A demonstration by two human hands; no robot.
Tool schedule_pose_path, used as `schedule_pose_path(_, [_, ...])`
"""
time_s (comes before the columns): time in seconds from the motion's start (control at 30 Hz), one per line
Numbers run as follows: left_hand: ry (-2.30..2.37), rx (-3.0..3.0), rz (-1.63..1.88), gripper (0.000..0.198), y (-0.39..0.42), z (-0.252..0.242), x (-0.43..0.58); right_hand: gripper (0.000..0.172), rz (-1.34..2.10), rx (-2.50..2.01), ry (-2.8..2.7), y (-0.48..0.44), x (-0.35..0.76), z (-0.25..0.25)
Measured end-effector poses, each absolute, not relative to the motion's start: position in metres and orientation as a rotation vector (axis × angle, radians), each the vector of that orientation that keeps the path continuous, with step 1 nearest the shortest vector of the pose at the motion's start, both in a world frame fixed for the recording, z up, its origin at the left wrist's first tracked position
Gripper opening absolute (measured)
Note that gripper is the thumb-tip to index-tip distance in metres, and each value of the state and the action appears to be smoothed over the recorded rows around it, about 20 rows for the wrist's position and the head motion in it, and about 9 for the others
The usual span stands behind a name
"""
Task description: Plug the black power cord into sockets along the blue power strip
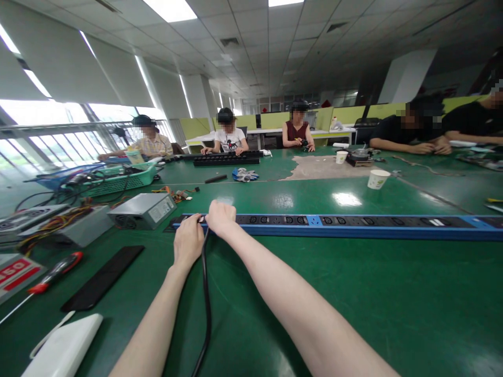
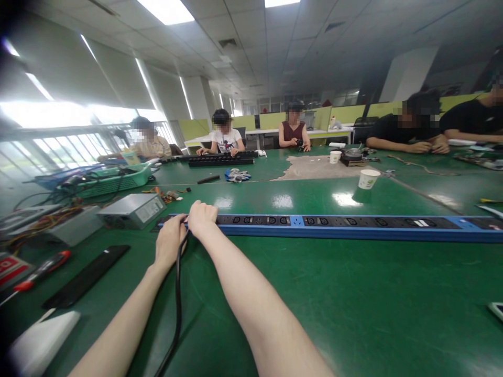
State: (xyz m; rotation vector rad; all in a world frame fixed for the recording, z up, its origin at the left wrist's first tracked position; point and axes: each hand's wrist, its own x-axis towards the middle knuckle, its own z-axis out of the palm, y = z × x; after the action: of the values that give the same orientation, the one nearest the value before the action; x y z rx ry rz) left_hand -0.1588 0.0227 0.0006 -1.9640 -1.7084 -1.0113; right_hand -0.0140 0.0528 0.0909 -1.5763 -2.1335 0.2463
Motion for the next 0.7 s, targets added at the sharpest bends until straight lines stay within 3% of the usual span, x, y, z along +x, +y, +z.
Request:
schedule_pose_path(0.23, [-1.72, -1.959, -0.991, 0.041, 0.027, -0.002, -0.16, 0.023, 0.113, -1.535, -2.032, 0.035, -0.021, 0.073])
schedule_pose_path(0.5, [-1.731, -1.988, -1.028, 0.04, 0.017, 0.005, -0.152, 0.033, 0.249, -1.494, -1.966, 0.045, -0.001, 0.114])
schedule_pose_path(0.7, [-1.776, -1.908, -1.183, 0.034, 0.011, 0.017, -0.148, 0.026, 0.395, -1.333, -1.743, 0.041, 0.053, 0.126])
